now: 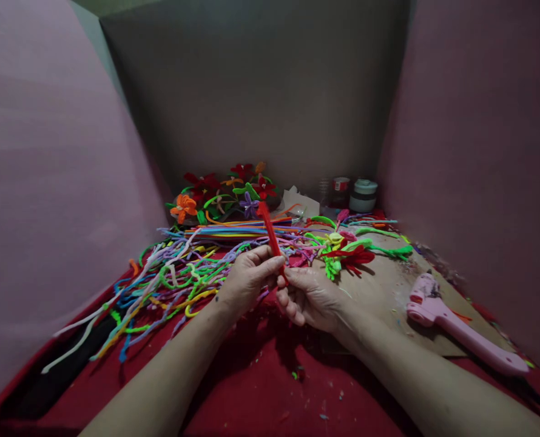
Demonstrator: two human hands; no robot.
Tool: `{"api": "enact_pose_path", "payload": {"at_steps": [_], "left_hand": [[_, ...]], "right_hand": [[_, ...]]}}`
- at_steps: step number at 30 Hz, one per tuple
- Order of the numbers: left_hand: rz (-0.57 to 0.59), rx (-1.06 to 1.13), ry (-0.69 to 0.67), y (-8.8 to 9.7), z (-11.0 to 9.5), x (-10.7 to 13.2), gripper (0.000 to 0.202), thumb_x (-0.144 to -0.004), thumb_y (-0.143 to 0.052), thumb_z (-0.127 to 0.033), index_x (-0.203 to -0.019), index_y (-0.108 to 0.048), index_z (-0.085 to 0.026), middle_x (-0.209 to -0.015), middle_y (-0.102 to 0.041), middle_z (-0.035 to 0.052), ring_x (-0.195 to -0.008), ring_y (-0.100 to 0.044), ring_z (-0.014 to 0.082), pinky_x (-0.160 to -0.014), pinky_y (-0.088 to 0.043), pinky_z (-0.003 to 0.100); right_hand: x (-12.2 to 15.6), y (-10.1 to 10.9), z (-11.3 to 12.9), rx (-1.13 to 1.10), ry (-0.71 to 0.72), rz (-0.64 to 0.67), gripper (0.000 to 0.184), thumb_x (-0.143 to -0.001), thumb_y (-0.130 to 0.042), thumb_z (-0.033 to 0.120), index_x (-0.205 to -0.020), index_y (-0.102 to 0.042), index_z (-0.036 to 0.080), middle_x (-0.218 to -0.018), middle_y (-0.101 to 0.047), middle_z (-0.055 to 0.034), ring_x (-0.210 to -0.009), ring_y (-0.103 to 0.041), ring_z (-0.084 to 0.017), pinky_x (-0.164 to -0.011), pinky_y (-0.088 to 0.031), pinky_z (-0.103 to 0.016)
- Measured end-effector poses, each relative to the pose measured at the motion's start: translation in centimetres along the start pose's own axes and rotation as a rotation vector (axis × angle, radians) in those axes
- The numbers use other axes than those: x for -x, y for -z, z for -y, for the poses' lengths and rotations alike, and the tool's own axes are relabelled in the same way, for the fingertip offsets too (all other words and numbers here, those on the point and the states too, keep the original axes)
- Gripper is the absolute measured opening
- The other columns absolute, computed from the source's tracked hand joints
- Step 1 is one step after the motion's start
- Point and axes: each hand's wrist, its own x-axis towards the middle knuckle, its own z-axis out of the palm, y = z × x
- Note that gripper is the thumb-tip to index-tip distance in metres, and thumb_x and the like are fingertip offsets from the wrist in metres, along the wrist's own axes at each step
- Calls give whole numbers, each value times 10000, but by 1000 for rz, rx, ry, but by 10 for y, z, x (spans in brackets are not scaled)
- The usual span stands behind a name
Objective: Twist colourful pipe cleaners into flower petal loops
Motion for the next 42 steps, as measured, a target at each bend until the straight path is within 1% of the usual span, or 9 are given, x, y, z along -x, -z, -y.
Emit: {"api": "enact_pose_path", "payload": {"at_steps": [5,8,11,15,20,25,34,39,42], "left_hand": [[-16,-131,-25,6,3,0,213,-753,-607,-335,-737,-560,-127,-578,-576,-5,-466,-517,67,-450,-363,175],[-51,-137,-47,7,6,-2,218,-748,-610,-338,-719,-563,-128,-553,-567,-12,-445,-502,65,-438,-344,181],[-64,-70,-57,6,9,-3,191,-734,-629,-314,-730,-574,-130,-561,-569,-15,-449,-504,65,-457,-365,187],[-58,63,-77,3,10,-3,165,-708,-659,-273,-709,-587,-125,-576,-578,-13,-477,-506,57,-479,-381,177],[-7,165,-55,0,7,-1,168,-698,-666,-268,-696,-587,-119,-542,-572,-8,-447,-495,58,-457,-374,177],[12,132,-81,1,8,-1,149,-701,-663,-252,-688,-590,-124,-559,-571,-10,-461,-497,57,-476,-377,180],[-73,-19,-139,3,10,-3,182,-682,-666,-292,-681,-605,-121,-578,-542,-15,-494,-465,62,-499,-358,195],[-167,-179,-134,3,9,-2,213,-676,-661,-321,-679,-611,-113,-563,-516,-23,-477,-398,52,-464,-302,189],[-208,-235,-99,2,10,-3,232,-666,-660,-328,-616,-590,-113,-504,-473,-34,-439,-355,47,-434,-271,190]], "right_hand": [[-1,0,0,76,11,-95,253,-751,-606,362,-691,-541,126,-443,-570,16,-282,-459,-75,-240,-299,-142],[-2,3,0,60,28,-119,235,-774,-578,334,-694,-565,113,-467,-579,2,-308,-477,-78,-254,-324,-152],[-2,5,0,-24,29,-114,148,-777,-580,255,-746,-593,110,-552,-610,-14,-406,-535,-76,-343,-406,-154],[2,2,3,-166,-29,-160,46,-748,-607,136,-712,-581,125,-563,-597,2,-438,-530,-43,-375,-388,-104],[9,-7,8,-220,-142,-153,127,-812,-553,230,-737,-571,129,-538,-578,0,-380,-485,-49,-318,-352,-113],[5,-1,2,-139,-116,-111,148,-797,-574,227,-687,-556,129,-480,-550,11,-348,-474,-44,-318,-360,-106],[4,5,-1,76,-24,-109,175,-732,-631,285,-690,-542,140,-500,-586,3,-348,-506,-76,-295,-382,-147],[3,-4,4,260,118,-229,195,-675,-675,269,-685,-547,122,-551,-629,-28,-387,-545,-94,-339,-442,-183],[2,-7,3,381,165,-334,213,-659,-672,290,-679,-530,133,-527,-613,-9,-370,-528,-90,-318,-436,-186]]}}
